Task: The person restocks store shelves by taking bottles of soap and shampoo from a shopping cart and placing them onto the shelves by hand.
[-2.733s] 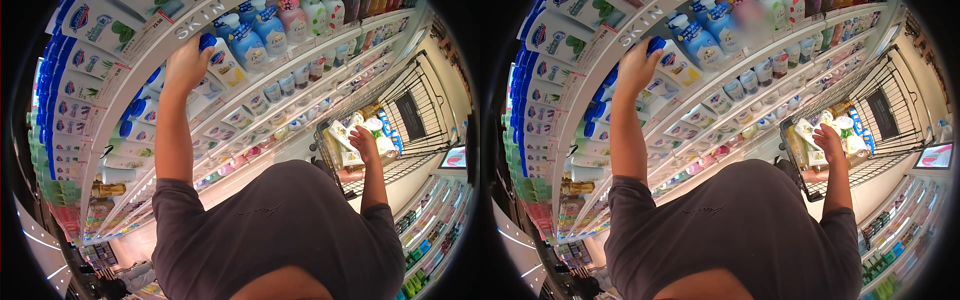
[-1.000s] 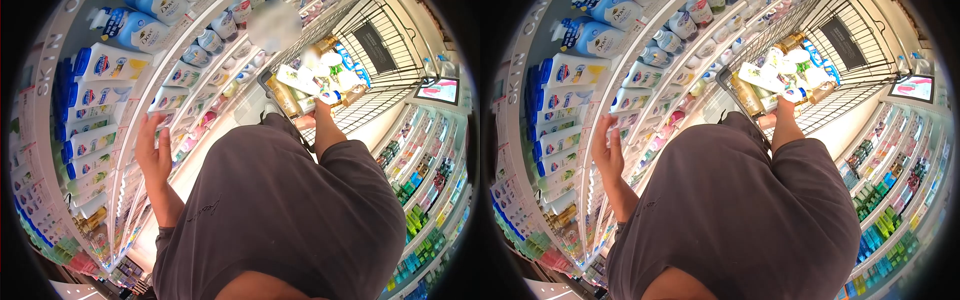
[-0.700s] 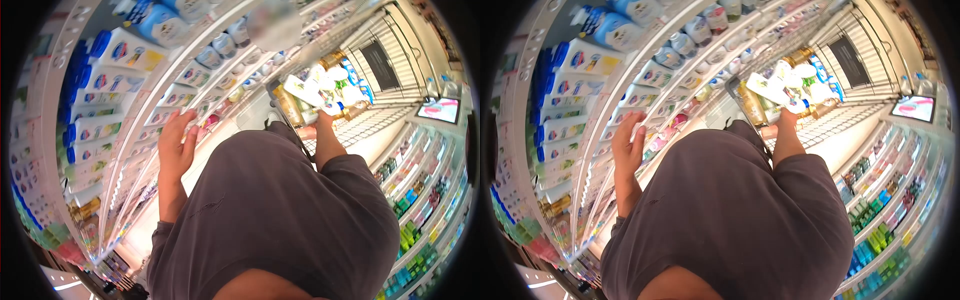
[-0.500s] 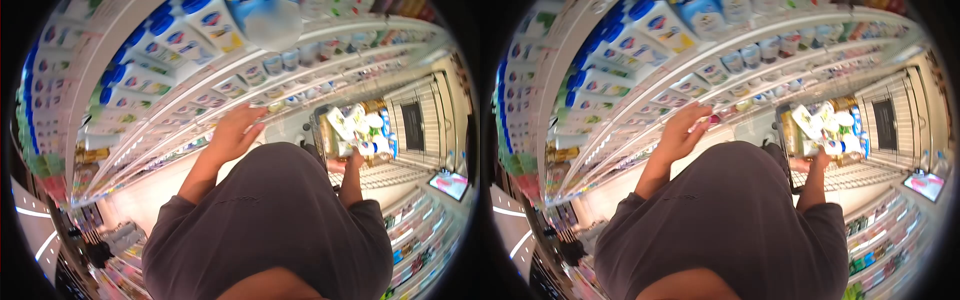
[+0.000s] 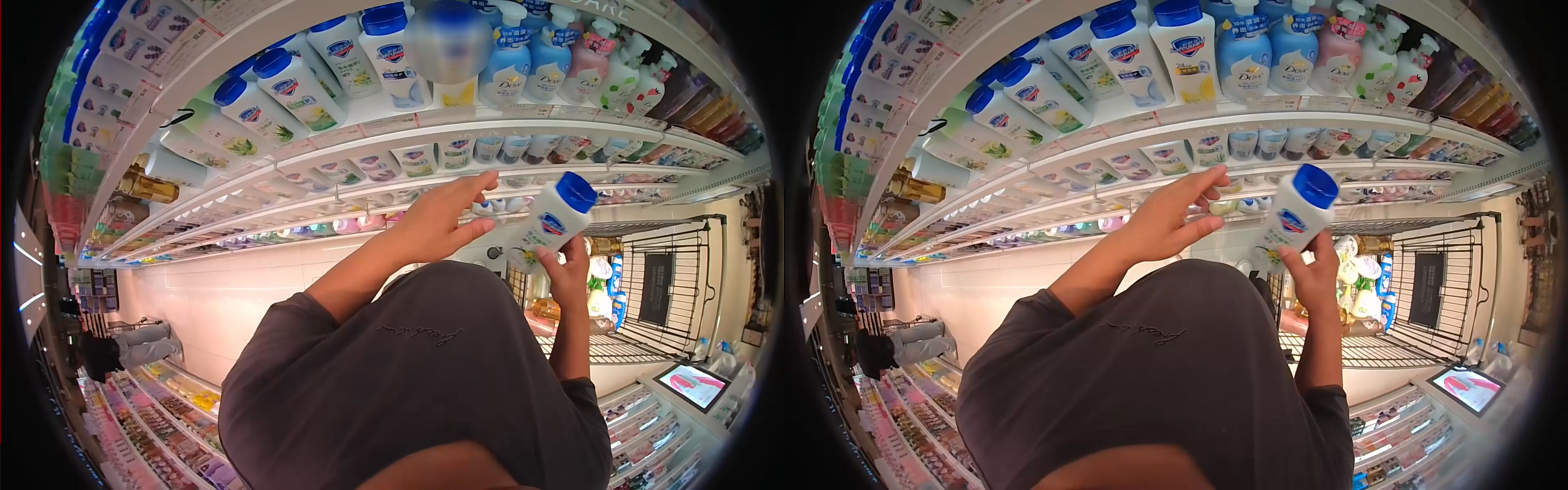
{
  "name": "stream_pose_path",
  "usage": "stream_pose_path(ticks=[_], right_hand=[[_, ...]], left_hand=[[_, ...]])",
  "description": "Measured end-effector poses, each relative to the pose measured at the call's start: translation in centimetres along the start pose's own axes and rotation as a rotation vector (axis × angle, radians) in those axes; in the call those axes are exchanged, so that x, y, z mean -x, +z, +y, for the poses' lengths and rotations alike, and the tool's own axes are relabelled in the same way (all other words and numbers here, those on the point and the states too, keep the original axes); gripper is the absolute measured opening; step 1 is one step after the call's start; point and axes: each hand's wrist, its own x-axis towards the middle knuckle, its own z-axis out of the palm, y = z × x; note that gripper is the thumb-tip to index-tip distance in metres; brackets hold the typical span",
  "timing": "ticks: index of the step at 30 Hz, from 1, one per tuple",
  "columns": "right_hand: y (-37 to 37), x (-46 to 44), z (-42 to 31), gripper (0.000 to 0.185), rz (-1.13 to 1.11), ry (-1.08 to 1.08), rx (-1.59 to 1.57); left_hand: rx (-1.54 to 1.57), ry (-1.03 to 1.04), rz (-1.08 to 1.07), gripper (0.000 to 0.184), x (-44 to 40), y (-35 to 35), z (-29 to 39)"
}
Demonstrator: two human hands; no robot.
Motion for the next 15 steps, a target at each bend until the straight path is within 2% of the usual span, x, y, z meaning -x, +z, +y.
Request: stream_pose_path(ticks=[1,3,6,7,10,11,15], right_hand=[[1.1,-0.5,-1.4,0.049,-0.079,-0.033,0.057],[3.6,-1.6,-3.3,0.051,-0.180,-0.083,0.002],[5.6,-3.3,-5.9,0.053,-0.316,-0.139,0.073],[6.1,-3.9,-6.5,0.053,-0.391,-0.173,0.138],[7.6,-5.6,-7.5,0.054,-0.472,-0.254,0.164],[8.0,-6.0,-8.2,0.053,-0.501,-0.270,0.194],[9.8,-6.9,-10.5,0.052,-0.591,-0.352,0.203]], left_hand=[[0.001,0.002,0.012,0.069,0.1,-0.6,0.3],[0.132,-0.106,0.052,0.084,0.2,-2.0,1.0],[0.223,-0.099,0.121,0.091,0.7,-4.4,1.1],[0.203,-0.040,0.177,0.093,0.9,-5.0,0.9],[0.086,-0.068,0.166,0.089,1.2,-8.2,1.8],[0.033,-0.106,0.154,0.081,1.3,-9.3,2.4],[-0.187,-0.099,0.102,0.069,1.6,-12.0,4.3]])
